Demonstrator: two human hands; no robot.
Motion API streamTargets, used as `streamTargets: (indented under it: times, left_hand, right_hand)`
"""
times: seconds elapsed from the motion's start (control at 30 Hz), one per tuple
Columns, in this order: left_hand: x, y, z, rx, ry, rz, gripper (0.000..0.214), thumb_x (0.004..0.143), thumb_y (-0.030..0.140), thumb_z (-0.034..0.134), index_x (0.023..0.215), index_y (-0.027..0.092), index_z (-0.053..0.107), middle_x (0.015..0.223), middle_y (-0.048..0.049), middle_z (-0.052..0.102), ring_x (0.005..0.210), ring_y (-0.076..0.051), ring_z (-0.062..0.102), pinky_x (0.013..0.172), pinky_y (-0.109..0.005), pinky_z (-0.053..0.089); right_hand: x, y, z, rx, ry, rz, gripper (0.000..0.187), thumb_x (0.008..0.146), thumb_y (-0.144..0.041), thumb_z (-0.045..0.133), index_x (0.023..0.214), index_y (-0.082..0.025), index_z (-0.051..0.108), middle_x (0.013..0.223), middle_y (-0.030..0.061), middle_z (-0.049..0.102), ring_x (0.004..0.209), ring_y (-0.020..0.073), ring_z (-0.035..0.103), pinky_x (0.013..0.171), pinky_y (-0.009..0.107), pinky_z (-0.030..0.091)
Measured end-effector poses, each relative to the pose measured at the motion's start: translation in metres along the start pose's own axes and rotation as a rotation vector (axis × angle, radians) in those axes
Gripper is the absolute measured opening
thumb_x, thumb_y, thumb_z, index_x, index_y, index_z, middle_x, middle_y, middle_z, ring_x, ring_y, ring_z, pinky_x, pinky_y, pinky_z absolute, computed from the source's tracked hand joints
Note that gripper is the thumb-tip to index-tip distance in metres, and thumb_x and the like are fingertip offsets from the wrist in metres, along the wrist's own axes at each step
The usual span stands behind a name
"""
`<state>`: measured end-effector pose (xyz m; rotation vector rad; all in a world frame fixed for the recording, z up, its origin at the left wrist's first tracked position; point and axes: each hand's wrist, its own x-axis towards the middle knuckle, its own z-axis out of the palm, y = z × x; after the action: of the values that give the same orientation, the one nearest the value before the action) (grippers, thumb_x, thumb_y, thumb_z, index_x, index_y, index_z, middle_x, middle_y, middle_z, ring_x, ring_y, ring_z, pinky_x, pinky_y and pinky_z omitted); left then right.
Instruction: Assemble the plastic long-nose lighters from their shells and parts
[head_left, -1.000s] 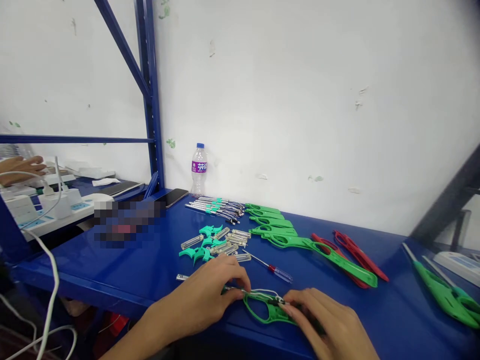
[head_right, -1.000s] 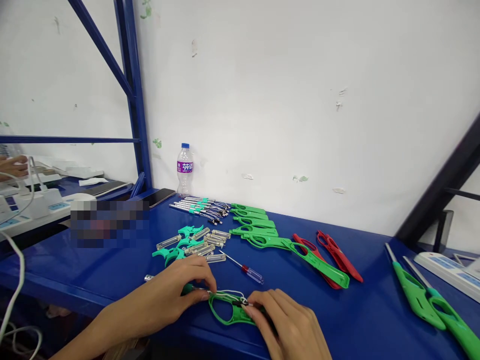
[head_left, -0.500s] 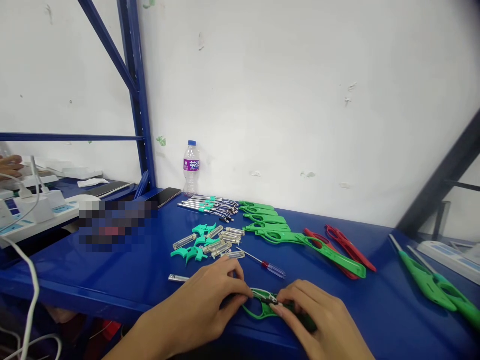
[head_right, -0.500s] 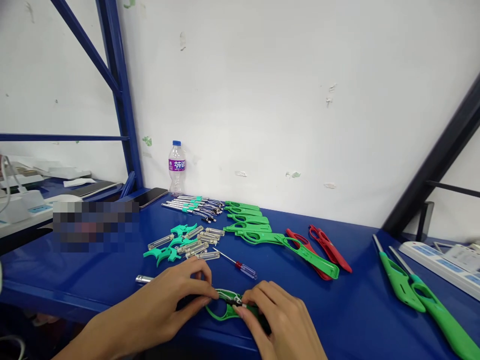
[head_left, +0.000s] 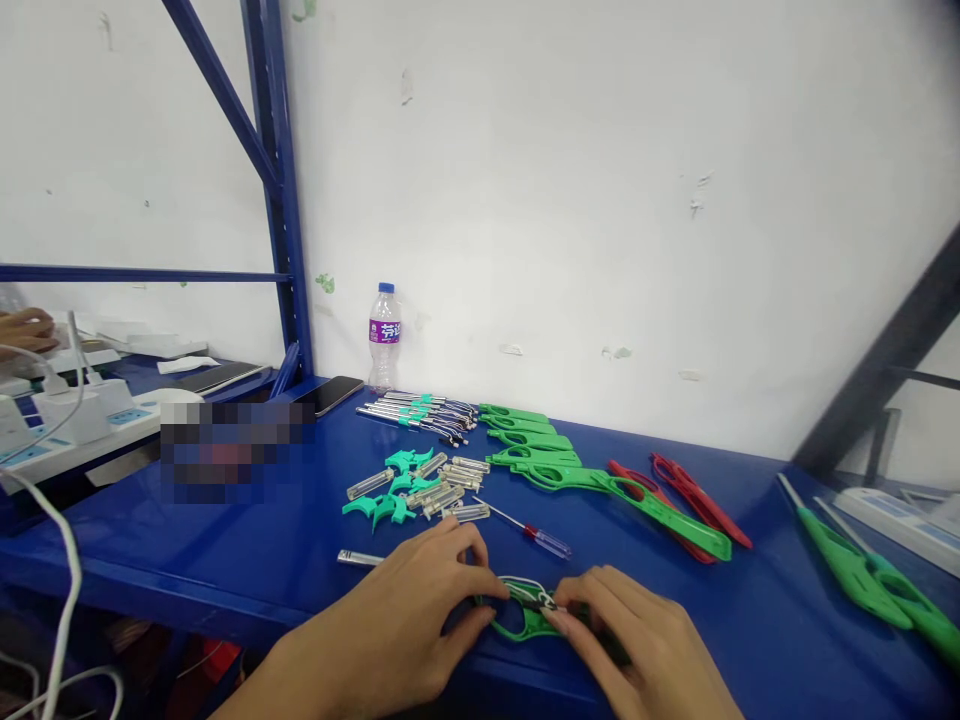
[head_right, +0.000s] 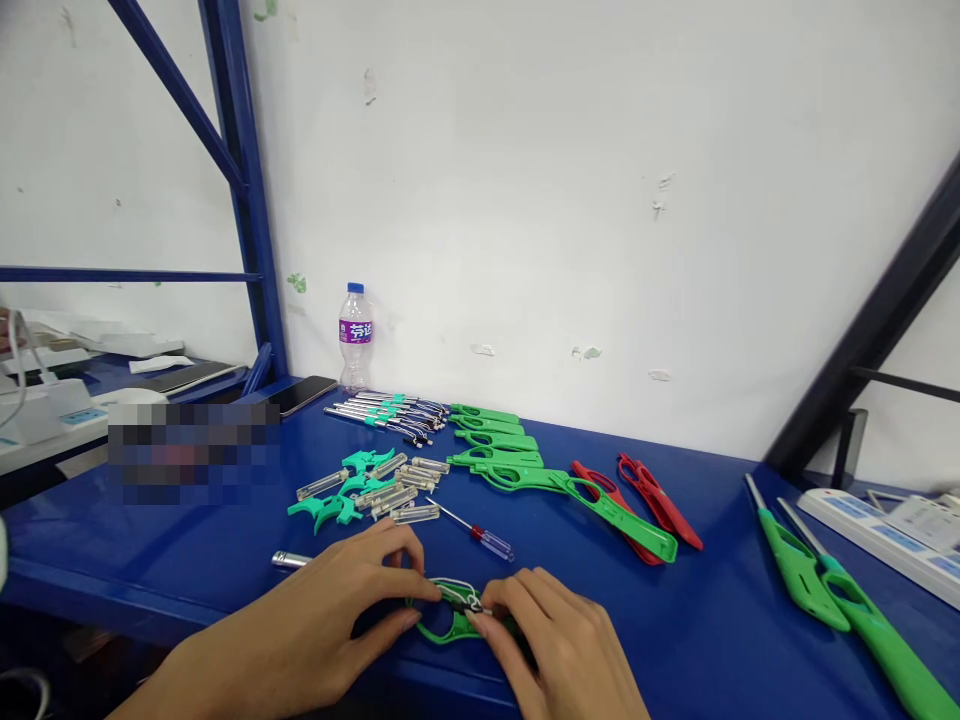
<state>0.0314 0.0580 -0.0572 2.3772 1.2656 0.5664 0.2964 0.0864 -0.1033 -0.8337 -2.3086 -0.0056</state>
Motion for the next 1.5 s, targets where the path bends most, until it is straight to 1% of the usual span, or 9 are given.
streamTargets:
  times: [0.17, 0.27, 0.37, 0.53, 0.63, 0.77, 0.93, 1.17, 1.5]
  left_hand:
    - [0.001, 0.001, -0.002, -0.009, -0.001, 0.037, 0.033, 0.101, 0.019, 0.060, 0.126, 0.036, 0.074, 0.120, -0.0024, 0.065, 0.113, -0.022, 0.063, 0.098, -0.034, 0.049]
    - [0.002, -0.006, -0.009, -0.021, 0.081, 0.059, 0.028, 0.105, 0.022, 0.053, 0.121, 0.033, 0.074, 0.119, -0.0028, 0.066, 0.113, -0.021, 0.062, 0.100, -0.033, 0.049]
    - [0.003, -0.024, -0.020, 0.034, 0.207, -0.005, 0.028, 0.108, 0.024, 0.047, 0.117, 0.027, 0.074, 0.117, -0.0051, 0.069, 0.114, -0.023, 0.061, 0.102, -0.036, 0.048]
    - [0.003, -0.063, -0.039, 0.166, 0.223, -0.113, 0.027, 0.107, 0.030, 0.049, 0.116, 0.029, 0.075, 0.116, -0.0040, 0.073, 0.115, -0.027, 0.061, 0.101, -0.039, 0.048]
    - [-0.001, -0.072, -0.047, 0.184, 0.220, -0.138, 0.027, 0.106, 0.032, 0.051, 0.109, 0.029, 0.077, 0.108, -0.0034, 0.074, 0.106, -0.026, 0.063, 0.094, -0.036, 0.048]
    - [-0.008, -0.073, -0.057, 0.200, 0.206, -0.192, 0.022, 0.103, 0.035, 0.056, 0.104, 0.030, 0.077, 0.091, -0.0014, 0.071, 0.092, -0.024, 0.065, 0.081, -0.031, 0.048]
    - [-0.012, -0.078, -0.061, 0.223, 0.184, -0.229, 0.017, 0.095, 0.037, 0.067, 0.107, 0.031, 0.078, 0.095, -0.0018, 0.070, 0.095, -0.025, 0.067, 0.083, -0.031, 0.048]
    - [-0.008, -0.080, -0.058, 0.254, 0.174, -0.235, 0.020, 0.096, 0.039, 0.063, 0.103, 0.028, 0.078, 0.084, -0.0026, 0.065, 0.085, -0.024, 0.065, 0.074, -0.031, 0.048]
    - [-0.004, -0.073, -0.056, 0.260, 0.307, -0.161, 0.025, 0.106, 0.044, 0.052, 0.110, 0.026, 0.069, 0.114, -0.0051, 0.070, 0.104, -0.026, 0.065, 0.090, -0.036, 0.049]
  right_hand:
    - [0.000, 0.002, 0.001, -0.006, 0.012, 0.001, 0.029, 0.114, -0.040, 0.047, 0.097, -0.025, 0.066, 0.084, 0.0007, 0.074, 0.071, 0.0158, 0.075, 0.063, 0.023, 0.055]
    - [0.001, 0.002, 0.001, -0.006, 0.017, 0.020, 0.031, 0.114, -0.041, 0.047, 0.097, -0.026, 0.067, 0.084, 0.0008, 0.075, 0.072, 0.0157, 0.076, 0.064, 0.022, 0.056]
    - [0.000, 0.002, 0.001, -0.002, 0.002, 0.029, 0.031, 0.113, -0.042, 0.047, 0.096, -0.026, 0.068, 0.085, 0.0009, 0.075, 0.072, 0.0162, 0.076, 0.064, 0.022, 0.056]
    - [0.001, 0.000, -0.001, 0.001, -0.015, 0.043, 0.031, 0.113, -0.042, 0.049, 0.097, -0.026, 0.070, 0.087, 0.0019, 0.075, 0.073, 0.0165, 0.076, 0.062, 0.022, 0.056]
    - [0.004, -0.001, -0.001, 0.008, 0.023, 0.036, 0.037, 0.113, -0.046, 0.047, 0.093, -0.025, 0.070, 0.084, 0.0025, 0.075, 0.070, 0.0166, 0.076, 0.060, 0.023, 0.056]
    - [0.005, -0.001, 0.000, 0.014, 0.041, 0.026, 0.038, 0.113, -0.047, 0.047, 0.092, -0.026, 0.071, 0.083, 0.0001, 0.076, 0.069, 0.0153, 0.076, 0.061, 0.023, 0.057]
    - [0.003, 0.002, 0.001, -0.015, 0.033, 0.007, 0.041, 0.114, -0.047, 0.043, 0.093, -0.026, 0.071, 0.085, 0.0000, 0.077, 0.071, 0.0152, 0.076, 0.063, 0.022, 0.058]
    - [0.000, 0.004, 0.004, -0.020, 0.025, 0.023, 0.038, 0.114, -0.045, 0.043, 0.096, -0.027, 0.071, 0.088, 0.0008, 0.077, 0.076, 0.0162, 0.077, 0.068, 0.022, 0.060]
    - [-0.005, 0.005, 0.006, 0.020, 0.041, 0.080, 0.034, 0.114, -0.044, 0.046, 0.098, -0.027, 0.070, 0.088, 0.0011, 0.077, 0.076, 0.0172, 0.076, 0.069, 0.023, 0.058]
